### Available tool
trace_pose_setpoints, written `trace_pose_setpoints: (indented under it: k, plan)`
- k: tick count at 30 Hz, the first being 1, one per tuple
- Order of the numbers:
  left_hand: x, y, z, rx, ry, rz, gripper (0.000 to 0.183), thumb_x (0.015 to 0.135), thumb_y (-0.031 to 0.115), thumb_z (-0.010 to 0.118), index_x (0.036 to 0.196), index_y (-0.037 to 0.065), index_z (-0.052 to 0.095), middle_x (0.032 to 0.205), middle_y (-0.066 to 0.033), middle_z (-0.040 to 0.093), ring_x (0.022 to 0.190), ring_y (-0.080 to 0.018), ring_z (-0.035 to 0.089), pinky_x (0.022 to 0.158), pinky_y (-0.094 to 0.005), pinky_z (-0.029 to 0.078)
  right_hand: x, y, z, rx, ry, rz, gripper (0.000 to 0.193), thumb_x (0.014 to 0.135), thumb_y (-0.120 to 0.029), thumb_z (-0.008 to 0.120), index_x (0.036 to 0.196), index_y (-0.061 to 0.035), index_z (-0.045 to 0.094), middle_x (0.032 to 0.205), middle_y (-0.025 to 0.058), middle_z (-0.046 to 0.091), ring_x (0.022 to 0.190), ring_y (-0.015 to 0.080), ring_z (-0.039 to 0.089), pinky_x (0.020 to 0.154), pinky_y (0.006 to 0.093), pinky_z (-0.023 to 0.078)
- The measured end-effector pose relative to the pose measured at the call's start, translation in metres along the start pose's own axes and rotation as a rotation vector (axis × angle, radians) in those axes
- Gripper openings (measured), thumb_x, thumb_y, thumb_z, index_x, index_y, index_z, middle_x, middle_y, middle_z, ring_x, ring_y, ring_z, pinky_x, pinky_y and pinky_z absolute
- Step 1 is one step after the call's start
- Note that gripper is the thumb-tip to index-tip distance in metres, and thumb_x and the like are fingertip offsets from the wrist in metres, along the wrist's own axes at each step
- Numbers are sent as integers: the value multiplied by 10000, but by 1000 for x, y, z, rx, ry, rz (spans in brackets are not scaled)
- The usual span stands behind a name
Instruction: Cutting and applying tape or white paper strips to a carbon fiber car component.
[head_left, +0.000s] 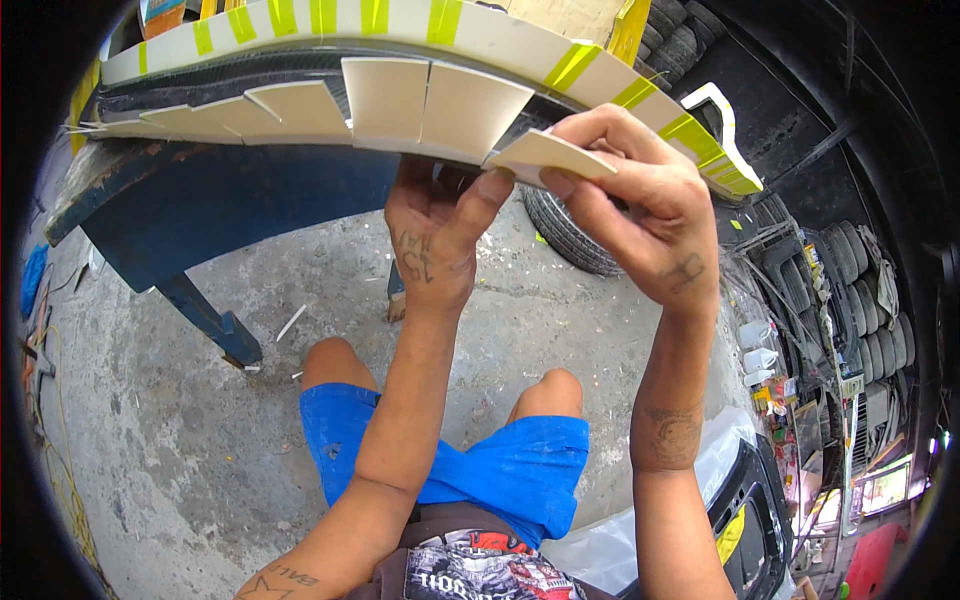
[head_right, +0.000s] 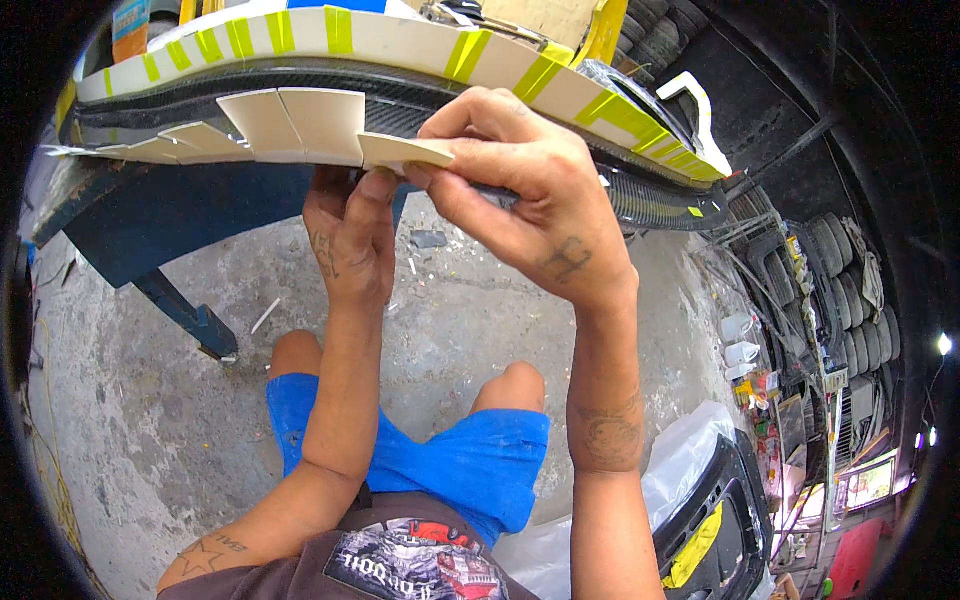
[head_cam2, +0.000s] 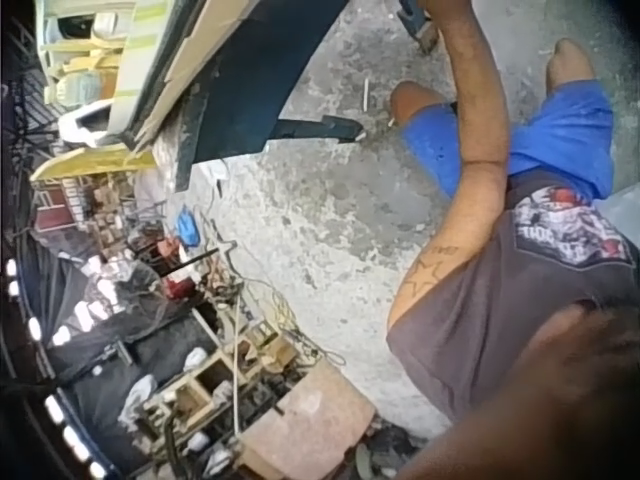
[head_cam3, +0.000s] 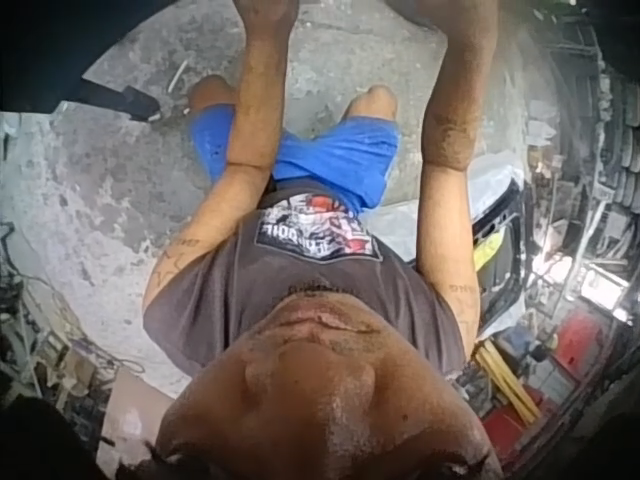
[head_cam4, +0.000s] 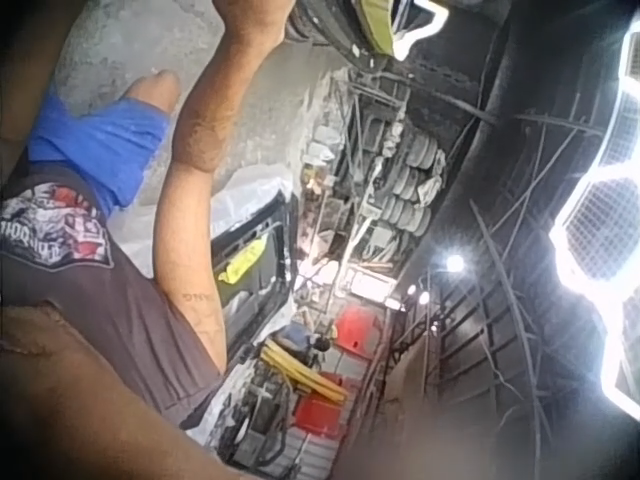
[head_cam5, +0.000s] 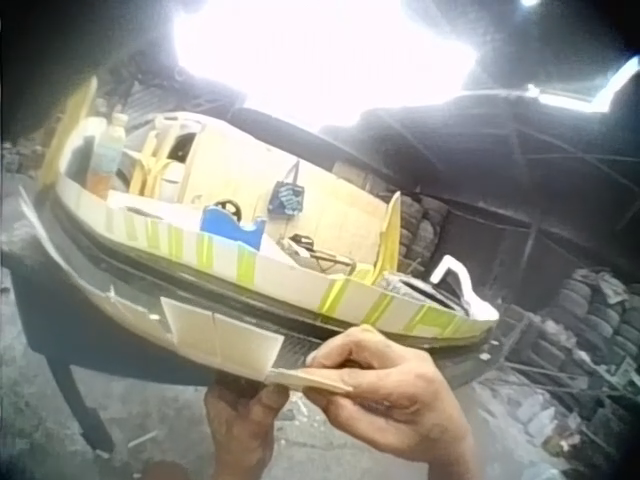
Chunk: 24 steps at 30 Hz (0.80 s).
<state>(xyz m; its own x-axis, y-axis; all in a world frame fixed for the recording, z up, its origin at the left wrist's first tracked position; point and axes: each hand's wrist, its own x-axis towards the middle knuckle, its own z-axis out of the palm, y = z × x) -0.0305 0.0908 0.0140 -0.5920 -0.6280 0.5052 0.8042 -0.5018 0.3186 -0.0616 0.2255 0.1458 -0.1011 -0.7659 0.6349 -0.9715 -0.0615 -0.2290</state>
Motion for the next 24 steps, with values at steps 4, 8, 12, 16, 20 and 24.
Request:
trace_pose_setpoints:
  k: [4, 8, 12, 16, 20, 24]
  plan:
    - [2, -2, -3, -17, 0, 21, 618, 843, 76, 857, 1358, -19, 529, 1265, -97, 639, 1160, -176, 633, 1010, -319, 524, 3, -2, -3, -39, -42, -7, 327, 835, 7, 723, 1148, -64, 781, 983, 78, 666, 892, 242, 646, 774, 345, 532]
    - [-3, -3, -5, 28, 18, 32, 615, 837, 130, 881, 1317, -34, 533, 1228, -111, 666, 1111, -177, 656, 999, -316, 517, 4, -1, -2, -90, -35, -25, 441, 767, 8, 749, 1185, -128, 796, 1008, 72, 667, 910, 261, 636, 808, 365, 537]
    - [-7, 2, -7, 100, 120, -98, 709, 767, 263, 929, 1262, -49, 530, 1153, -130, 692, 1016, -190, 701, 901, -328, 571, 1, -2, -3, -46, -31, 14, 487, 712, 7, 787, 1177, -136, 804, 1001, 58, 649, 949, 278, 638, 897, 407, 561]
    - [-10, 0, -13, 179, 188, -158, 673, 729, 293, 933, 1191, -30, 564, 1087, -104, 704, 927, -160, 710, 830, -291, 582, 2, 0, 3, -52, 91, -13, 453, 647, -35, 873, 1087, -131, 828, 960, 33, 665, 909, 240, 667, 966, 464, 592]
    - [-7, -3, -16, 359, 275, -134, 492, 709, 273, 895, 1018, -17, 645, 852, -51, 705, 727, -129, 678, 686, -263, 547, 0, 5, 8, -38, 148, -8, 428, 642, -26, 873, 1056, -127, 831, 962, 31, 678, 922, 233, 685, 962, 470, 607]
    - [-26, -22, -61, 604, 66, -163, 487, 719, 262, 880, 1044, -20, 651, 850, -48, 706, 736, -147, 676, 699, -307, 535, 6, 2, 9, -8, 183, 23, 367, 585, -44, 859, 951, -57, 839, 904, 86, 726, 891, 260, 703, 953, 521, 616]
